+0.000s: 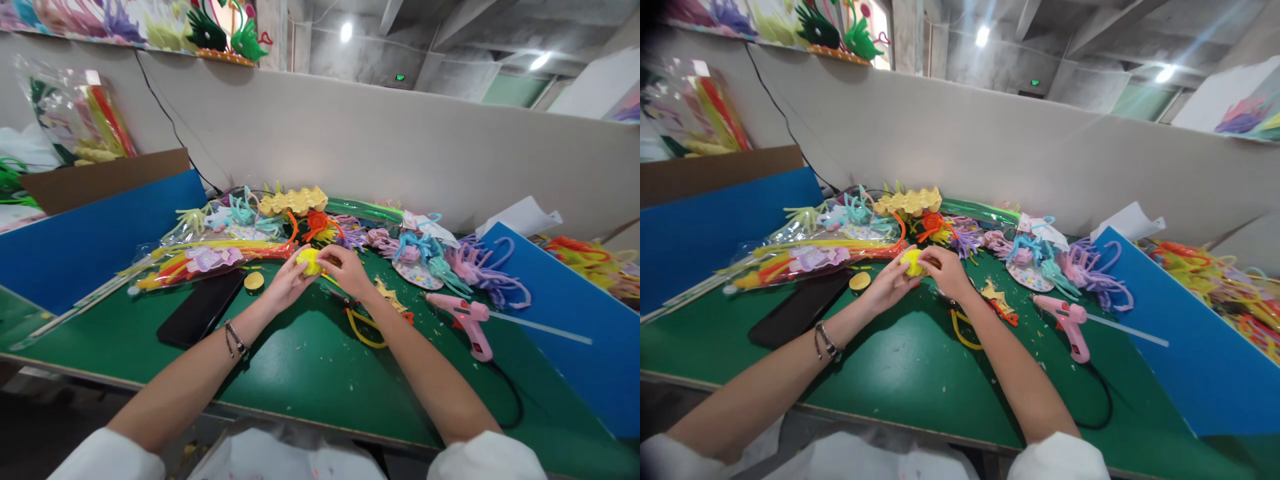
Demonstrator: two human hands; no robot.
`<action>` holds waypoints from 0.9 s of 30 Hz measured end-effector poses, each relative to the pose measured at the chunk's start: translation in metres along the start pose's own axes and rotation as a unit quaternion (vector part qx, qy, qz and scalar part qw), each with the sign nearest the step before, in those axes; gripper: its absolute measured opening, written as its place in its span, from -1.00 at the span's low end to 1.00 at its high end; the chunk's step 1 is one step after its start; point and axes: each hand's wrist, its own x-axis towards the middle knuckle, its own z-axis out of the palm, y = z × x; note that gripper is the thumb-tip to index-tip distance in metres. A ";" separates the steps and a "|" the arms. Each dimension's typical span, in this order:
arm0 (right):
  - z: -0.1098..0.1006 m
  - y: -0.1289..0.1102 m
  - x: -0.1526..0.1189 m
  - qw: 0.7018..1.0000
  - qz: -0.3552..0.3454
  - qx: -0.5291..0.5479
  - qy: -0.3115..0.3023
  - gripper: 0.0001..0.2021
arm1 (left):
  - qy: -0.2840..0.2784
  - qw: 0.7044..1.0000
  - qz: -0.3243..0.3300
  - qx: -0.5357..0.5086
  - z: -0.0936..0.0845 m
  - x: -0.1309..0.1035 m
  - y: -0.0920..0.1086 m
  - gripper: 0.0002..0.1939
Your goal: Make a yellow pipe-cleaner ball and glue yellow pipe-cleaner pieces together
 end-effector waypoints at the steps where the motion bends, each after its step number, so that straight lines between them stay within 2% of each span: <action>1: 0.001 -0.001 0.000 1.000 -0.005 -0.006 0.001 -0.92 | 0.001 1.000 0.002 0.000 0.000 0.000 0.000 -0.58; 11: -0.010 0.004 0.000 1.000 0.001 -0.029 -0.010 -0.90 | 0.033 0.998 0.034 0.028 0.002 0.001 0.002 -0.58; 19: -0.007 0.004 0.000 1.000 0.008 -0.030 0.003 -0.88 | -0.019 0.992 0.042 0.115 -0.001 0.000 0.001 -0.48; 22: -0.005 0.004 -0.002 0.999 0.012 -0.037 0.006 -0.87 | -0.021 0.978 0.067 0.195 -0.006 0.001 0.000 -0.42; 27: 0.000 0.007 -0.003 0.998 0.014 -0.057 0.002 -0.91 | -0.008 0.929 0.151 0.338 -0.009 0.004 -0.003 -0.42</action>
